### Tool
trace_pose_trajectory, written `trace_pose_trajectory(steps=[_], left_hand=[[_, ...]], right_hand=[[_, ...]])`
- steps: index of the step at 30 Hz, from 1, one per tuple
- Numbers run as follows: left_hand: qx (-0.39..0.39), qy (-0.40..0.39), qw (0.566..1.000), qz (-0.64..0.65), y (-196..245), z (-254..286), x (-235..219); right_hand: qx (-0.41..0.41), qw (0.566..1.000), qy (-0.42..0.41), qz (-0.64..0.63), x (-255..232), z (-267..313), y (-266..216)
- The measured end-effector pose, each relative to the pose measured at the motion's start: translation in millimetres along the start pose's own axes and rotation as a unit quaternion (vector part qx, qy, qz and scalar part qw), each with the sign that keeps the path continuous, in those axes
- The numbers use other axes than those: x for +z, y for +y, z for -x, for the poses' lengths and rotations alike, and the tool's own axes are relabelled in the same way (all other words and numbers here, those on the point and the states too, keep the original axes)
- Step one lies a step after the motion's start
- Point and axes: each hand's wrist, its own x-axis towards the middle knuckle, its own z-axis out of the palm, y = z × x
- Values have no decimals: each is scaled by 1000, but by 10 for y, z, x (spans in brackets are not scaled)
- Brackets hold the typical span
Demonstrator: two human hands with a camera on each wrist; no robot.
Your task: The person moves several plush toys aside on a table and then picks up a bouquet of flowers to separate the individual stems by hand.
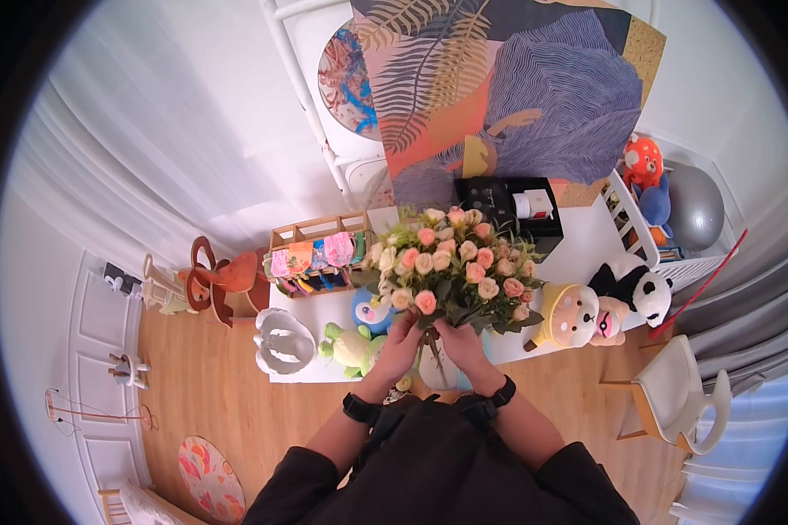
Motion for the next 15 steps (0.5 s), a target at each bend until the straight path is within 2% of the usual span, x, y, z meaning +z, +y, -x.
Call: trace_pose_trajectory(steps=[1, 2, 4, 7, 9, 13, 15], left_hand=[[37, -39, 998, -38, 14, -19, -6], [37, -39, 998, -38, -1, -40, -46], [63, -86, 981, -162, -60, -92, -146], [63, -111, 966, -223, -46, -81, -142], [67, -110, 964, -234, -96, -89, -159], [90, -118, 960, -238, -196, -112, -215], [99, -111, 961, -233, -102, -60, -152]], right_hand=[[-26, 999, 35, 5, 16, 3, -39], [-53, 996, 71, 11, 41, -1, -119], [-58, 995, 82, 12, 32, -24, -183], [-68, 992, 101, -12, 8, -74, -186], [-75, 991, 107, -38, 2, -88, -192], [-71, 991, 109, -10, -58, -96, -183], [-68, 992, 109, -4, -49, -86, -223]])
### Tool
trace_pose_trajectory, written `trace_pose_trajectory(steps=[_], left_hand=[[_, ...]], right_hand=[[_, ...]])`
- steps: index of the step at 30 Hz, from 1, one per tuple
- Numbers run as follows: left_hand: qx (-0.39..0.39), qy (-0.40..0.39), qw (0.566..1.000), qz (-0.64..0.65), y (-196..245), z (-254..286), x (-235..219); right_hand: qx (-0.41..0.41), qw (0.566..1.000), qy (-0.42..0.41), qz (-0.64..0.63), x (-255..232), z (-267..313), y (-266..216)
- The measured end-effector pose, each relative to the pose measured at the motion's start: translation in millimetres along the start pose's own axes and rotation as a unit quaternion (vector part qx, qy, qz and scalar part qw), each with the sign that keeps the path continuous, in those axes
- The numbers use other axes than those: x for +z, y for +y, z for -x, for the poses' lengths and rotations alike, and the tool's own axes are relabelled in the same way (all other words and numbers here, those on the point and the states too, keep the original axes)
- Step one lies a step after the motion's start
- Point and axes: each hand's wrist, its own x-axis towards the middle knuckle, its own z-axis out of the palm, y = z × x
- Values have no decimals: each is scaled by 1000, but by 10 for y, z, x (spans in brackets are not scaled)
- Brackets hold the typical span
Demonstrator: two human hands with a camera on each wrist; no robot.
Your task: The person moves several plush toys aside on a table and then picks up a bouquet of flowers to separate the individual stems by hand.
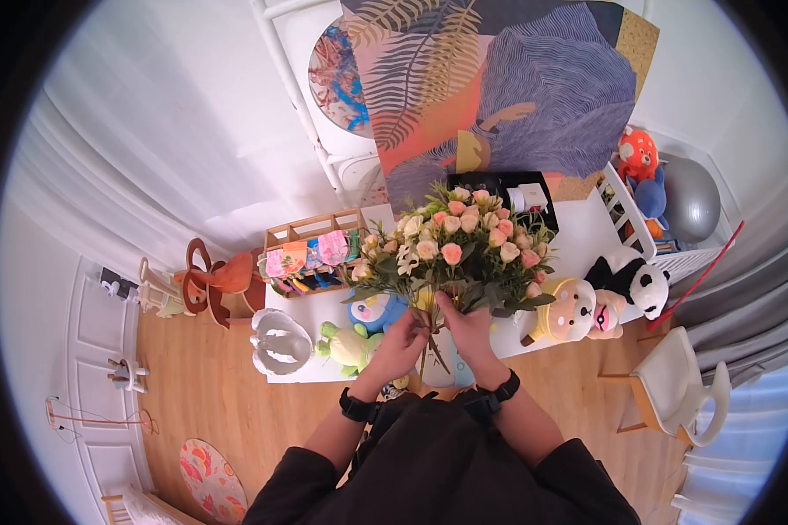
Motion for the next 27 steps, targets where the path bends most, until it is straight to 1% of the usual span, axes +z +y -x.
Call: trace_pose_trajectory(steps=[2, 3, 5, 7, 9, 11, 12, 13, 14, 15, 17, 19, 20, 21, 22, 25, 27], left_hand=[[7, 10, 1000, 3, 134, 15, 5], [-4, 7, 1000, -15, 201, 12, -6], [-16, 6, 999, -34, 237, 6, -21], [11, 27, 999, -41, 241, -5, -21], [16, 37, 998, -44, 140, -10, -11], [22, 48, 997, -47, 126, -8, -11], [5, 38, 997, -62, 171, 0, -13], [-12, 29, 997, -77, 197, 5, -22], [-13, 31, 996, -77, 189, 10, -37], [-13, 26, 995, -94, 167, 17, -46], [-12, 18, 994, -111, 108, 9, -61], [-26, 31, 997, -72, 29, 25, -73], [-26, 31, 997, -72, 7, 32, -76], [-46, 45, 998, -27, -13, 41, -77], [-66, 59, 996, 19, -35, 43, -76], [-61, 77, 995, 9, -130, 55, -173], [-59, 84, 994, 28, -132, 72, -237]], right_hand=[[-2, 1000, 11, -6, 20, 12, -55], [-1, 1000, 11, -6, 15, 16, -38], [66, 998, 2, -19, 18, 26, -30], [56, 998, 9, -33, 110, 43, -71], [46, 998, 17, -48, 126, 53, -57], [38, 999, -27, -7, 56, 42, 59], [38, 999, -27, -7, 25, 36, 89], [39, 999, -22, 21, -1, 32, 117], [40, 998, -18, 49, -14, 32, 113], [41, 998, -19, 49, -36, 30, 104], [50, 998, -30, -17, -75, -15, 41], [73, 996, -8, -59, -103, -71, -76], [59, 994, -13, -88, -114, -93, -265], [45, 992, -18, -118, -137, -116, -386], [46, 987, 0, -153, -151, -133, -430], [24, 990, 19, -135, -324, -196, -447], [32, 992, 11, -124, -489, -249, -331]])
